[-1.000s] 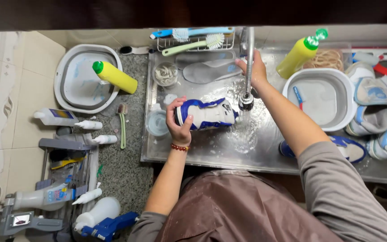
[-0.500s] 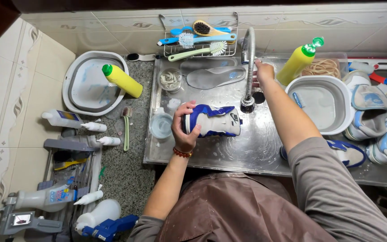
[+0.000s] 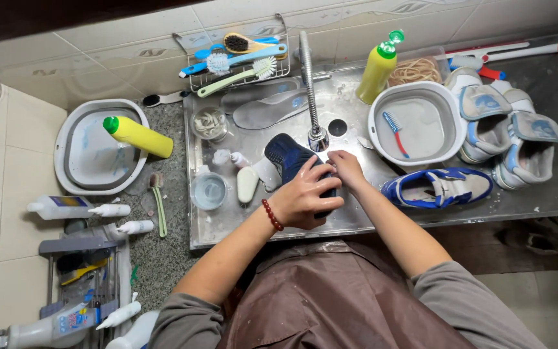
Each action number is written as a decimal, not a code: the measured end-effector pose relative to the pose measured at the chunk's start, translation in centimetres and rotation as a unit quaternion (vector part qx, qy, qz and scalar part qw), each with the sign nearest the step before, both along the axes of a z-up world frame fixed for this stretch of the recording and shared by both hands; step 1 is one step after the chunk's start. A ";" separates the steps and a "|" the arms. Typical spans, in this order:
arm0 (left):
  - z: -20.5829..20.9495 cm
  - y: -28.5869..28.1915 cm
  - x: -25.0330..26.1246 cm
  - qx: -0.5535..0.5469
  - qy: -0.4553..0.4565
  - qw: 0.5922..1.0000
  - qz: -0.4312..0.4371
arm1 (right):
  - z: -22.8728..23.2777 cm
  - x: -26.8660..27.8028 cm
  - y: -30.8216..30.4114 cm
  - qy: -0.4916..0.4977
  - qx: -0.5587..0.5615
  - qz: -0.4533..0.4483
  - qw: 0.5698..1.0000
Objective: The person rinses a pair of blue and white sneakers under a running tap, then uses a brush and cleaning solution to scrub the soles and uppers. The person handles the shoes and brush at a stainless steel sink, rinsing the shoes and brush multiple times during the process.
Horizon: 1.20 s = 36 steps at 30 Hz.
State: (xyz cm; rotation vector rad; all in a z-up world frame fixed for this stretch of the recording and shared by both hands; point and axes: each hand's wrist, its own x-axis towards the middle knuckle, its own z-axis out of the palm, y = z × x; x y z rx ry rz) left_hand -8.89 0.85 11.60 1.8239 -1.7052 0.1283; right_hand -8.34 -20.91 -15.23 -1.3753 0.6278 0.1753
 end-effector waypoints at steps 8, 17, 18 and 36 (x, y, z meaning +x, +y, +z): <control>-1.4 -1.7 -1.1 0.066 -0.066 0.993 -0.075 | 1.1 -2.6 0.2 -0.071 0.030 0.039 0.996; -2.4 2.0 0.1 -0.287 0.251 0.857 0.347 | 2.9 -5.3 1.1 -0.122 0.106 0.104 0.981; -3.2 2.6 -0.1 -0.330 0.323 0.787 0.409 | 4.2 -5.8 1.3 -0.175 0.062 0.126 0.975; -12.4 7.9 -1.0 -0.303 0.670 0.504 0.454 | 4.6 -5.3 -0.8 0.111 0.325 0.054 0.938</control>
